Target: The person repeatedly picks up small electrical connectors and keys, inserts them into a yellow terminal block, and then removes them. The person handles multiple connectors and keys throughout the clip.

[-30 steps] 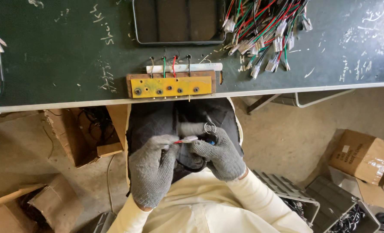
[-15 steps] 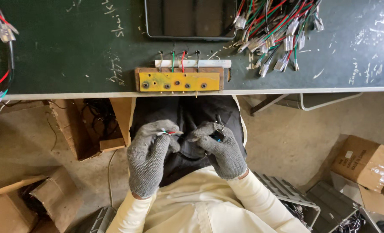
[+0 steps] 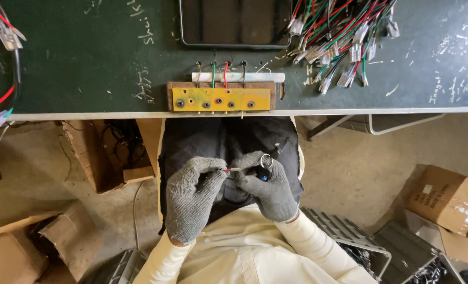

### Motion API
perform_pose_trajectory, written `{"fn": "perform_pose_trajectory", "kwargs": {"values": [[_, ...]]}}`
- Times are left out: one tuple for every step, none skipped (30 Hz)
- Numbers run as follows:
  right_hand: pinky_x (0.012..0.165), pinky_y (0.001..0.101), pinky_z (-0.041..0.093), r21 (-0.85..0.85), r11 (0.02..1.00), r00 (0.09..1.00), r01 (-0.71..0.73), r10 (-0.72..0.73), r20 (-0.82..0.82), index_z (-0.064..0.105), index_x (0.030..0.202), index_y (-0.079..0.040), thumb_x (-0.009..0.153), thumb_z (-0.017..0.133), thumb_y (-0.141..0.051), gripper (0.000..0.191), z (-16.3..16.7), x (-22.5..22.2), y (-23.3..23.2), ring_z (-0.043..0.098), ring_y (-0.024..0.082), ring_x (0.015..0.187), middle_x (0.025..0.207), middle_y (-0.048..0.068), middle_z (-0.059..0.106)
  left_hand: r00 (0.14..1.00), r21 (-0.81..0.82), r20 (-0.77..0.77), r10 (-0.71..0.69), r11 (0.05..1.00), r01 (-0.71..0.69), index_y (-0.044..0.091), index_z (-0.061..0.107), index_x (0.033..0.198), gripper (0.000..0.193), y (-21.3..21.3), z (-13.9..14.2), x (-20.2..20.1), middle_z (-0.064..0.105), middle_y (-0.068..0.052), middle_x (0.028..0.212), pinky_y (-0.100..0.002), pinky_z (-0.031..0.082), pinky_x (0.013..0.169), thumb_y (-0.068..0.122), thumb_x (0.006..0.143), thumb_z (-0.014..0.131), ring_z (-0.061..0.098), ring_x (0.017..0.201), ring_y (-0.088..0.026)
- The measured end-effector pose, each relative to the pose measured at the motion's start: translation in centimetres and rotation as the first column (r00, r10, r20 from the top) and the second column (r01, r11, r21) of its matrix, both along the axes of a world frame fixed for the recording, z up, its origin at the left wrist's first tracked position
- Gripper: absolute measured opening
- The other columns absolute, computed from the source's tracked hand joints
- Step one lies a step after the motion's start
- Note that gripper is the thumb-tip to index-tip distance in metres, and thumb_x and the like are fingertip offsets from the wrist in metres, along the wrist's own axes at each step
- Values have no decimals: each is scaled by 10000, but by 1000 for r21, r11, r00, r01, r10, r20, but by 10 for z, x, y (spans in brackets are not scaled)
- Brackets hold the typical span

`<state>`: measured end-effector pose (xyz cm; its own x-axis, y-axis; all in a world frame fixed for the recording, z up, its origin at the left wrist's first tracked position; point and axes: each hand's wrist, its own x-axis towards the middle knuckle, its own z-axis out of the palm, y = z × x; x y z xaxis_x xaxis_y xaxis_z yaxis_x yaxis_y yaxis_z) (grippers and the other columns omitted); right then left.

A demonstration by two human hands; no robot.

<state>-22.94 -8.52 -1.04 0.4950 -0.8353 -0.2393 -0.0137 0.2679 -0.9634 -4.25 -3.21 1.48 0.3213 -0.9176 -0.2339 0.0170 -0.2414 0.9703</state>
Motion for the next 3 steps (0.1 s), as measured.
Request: {"fn": "perform_pose_trajectory", "kwargs": {"values": [[852,293,507,235,968,992,85,-105,74,683,1173,10,898,720,-27,280,-1,4,4,586,168,912,1004,87,636,999,-29,40,-8,1000,9,43,700,1042,138,3,-5,-2,744,-27,938,-217,518,614,-3,917,735,630,673,-65],[860,302,515,214,973,996,84,-91,26,692,1146,1,895,740,-45,260,-2,4,4,596,197,931,1036,109,644,997,-60,81,-19,998,24,47,697,1045,134,6,-11,-3,742,-23,944,-216,520,627,3,925,738,632,680,-67],[867,311,523,191,978,997,82,-80,-23,701,1119,-9,892,760,-63,241,-3,5,2,607,225,951,1069,131,652,997,-58,77,-24,998,29,47,697,1045,134,11,-17,15,742,-23,944,-216,520,627,3,925,738,632,680,-67]]}}
